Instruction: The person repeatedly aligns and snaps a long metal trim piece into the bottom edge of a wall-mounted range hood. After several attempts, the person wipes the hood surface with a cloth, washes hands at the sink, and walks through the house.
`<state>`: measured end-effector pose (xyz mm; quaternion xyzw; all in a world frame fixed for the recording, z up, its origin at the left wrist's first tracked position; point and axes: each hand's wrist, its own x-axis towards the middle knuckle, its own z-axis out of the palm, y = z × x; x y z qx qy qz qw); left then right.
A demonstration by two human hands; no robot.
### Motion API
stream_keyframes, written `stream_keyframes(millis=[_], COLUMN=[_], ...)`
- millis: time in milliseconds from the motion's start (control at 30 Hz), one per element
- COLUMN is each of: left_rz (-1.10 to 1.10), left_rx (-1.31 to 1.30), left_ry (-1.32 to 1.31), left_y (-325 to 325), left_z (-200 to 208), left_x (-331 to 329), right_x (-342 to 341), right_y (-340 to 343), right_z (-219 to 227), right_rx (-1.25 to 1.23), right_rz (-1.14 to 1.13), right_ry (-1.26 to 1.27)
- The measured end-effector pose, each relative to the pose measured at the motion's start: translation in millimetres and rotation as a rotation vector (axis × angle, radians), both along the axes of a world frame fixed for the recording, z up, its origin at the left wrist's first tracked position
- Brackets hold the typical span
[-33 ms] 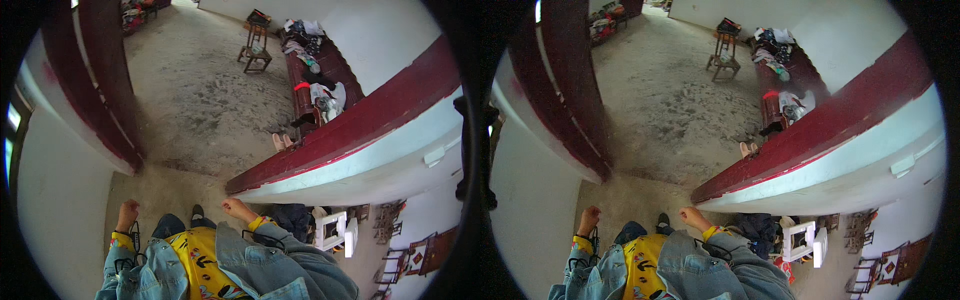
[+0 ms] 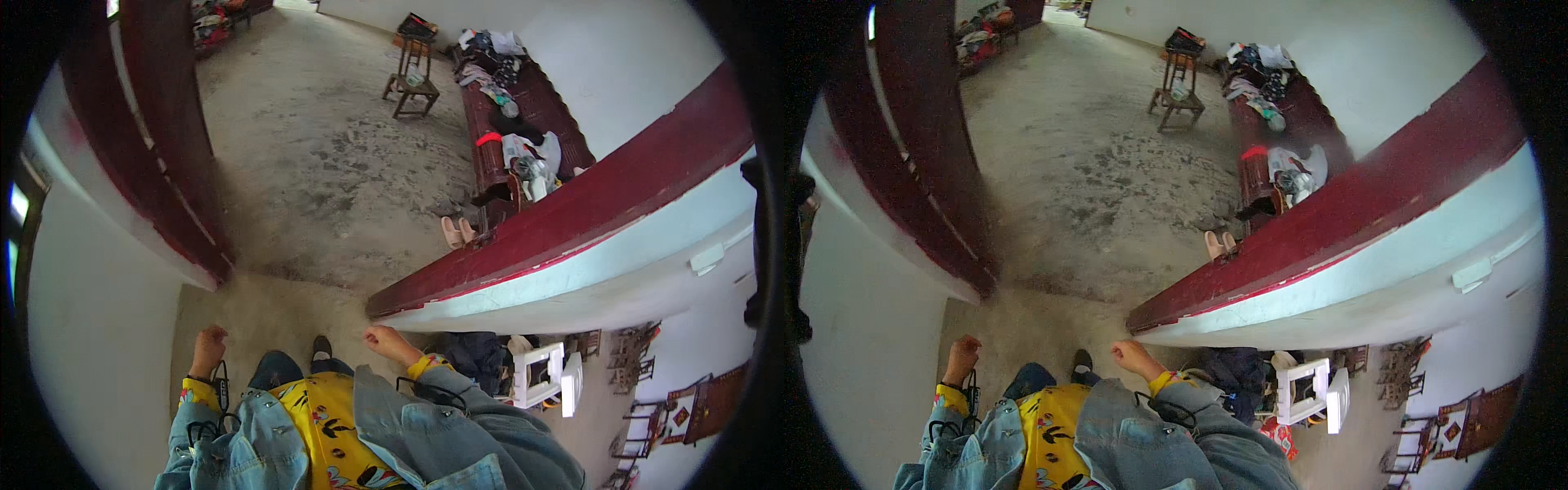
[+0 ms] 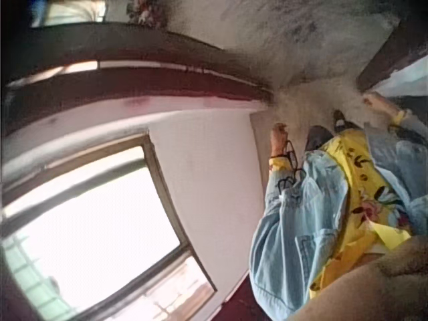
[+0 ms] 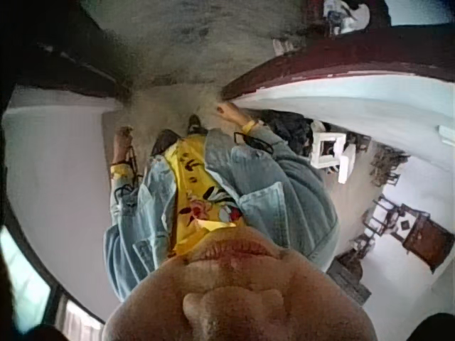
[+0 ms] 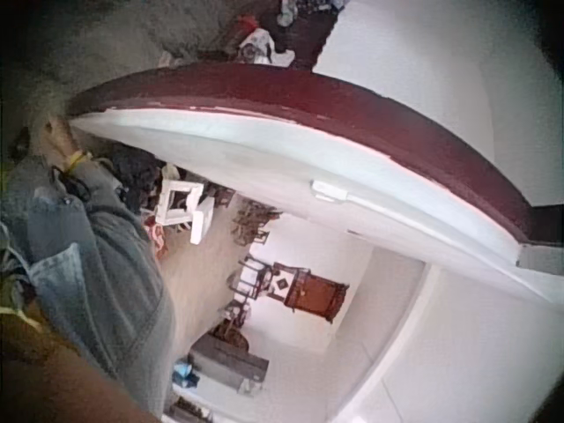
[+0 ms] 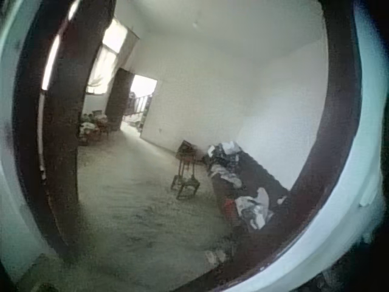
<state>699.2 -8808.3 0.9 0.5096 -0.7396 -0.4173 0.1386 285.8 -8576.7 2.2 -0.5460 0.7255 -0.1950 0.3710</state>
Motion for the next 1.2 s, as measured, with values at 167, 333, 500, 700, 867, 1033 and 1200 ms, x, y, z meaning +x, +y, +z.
stream_keyframes(millis=[167,333,500,700,867,1033,1200], left_rz=[-0.146,-0.534,-0.676,-0.984,-1.098,-1.068,-1.409], left_rx=[0.166,0.195,0.24,0.121,-0.223,0.148,-0.265], left_ry=[0.124,0.044,0.07,0.048,-0.116,-0.099,0.035], left_y=[-78.5,-133.8,-147.3,-101.8,-51.4,79.3,308.0], left_z=[-6.5,7.2,8.5,-35.4,-76.0,-71.3,-16.9], left_x=[-52.8,-102.6,-142.3,-170.1,-181.0,-254.9,-280.2], right_x=[8.4,66.3,133.6,194.1,256.4,325.5,394.7], right_y=[20.2,61.4,111.3,202.0,270.4,408.0,570.1], right_z=[27.0,60.5,57.9,35.9,41.3,26.4,-3.3], right_rx=[-0.087,-0.04,0.046,-0.143,0.015,0.031,-0.214], right_rz=[-0.281,-0.673,-0.925,-0.892,-1.163,-1.361,-1.768], right_ry=[0.086,0.202,0.116,0.178,0.084,0.018,0.13])
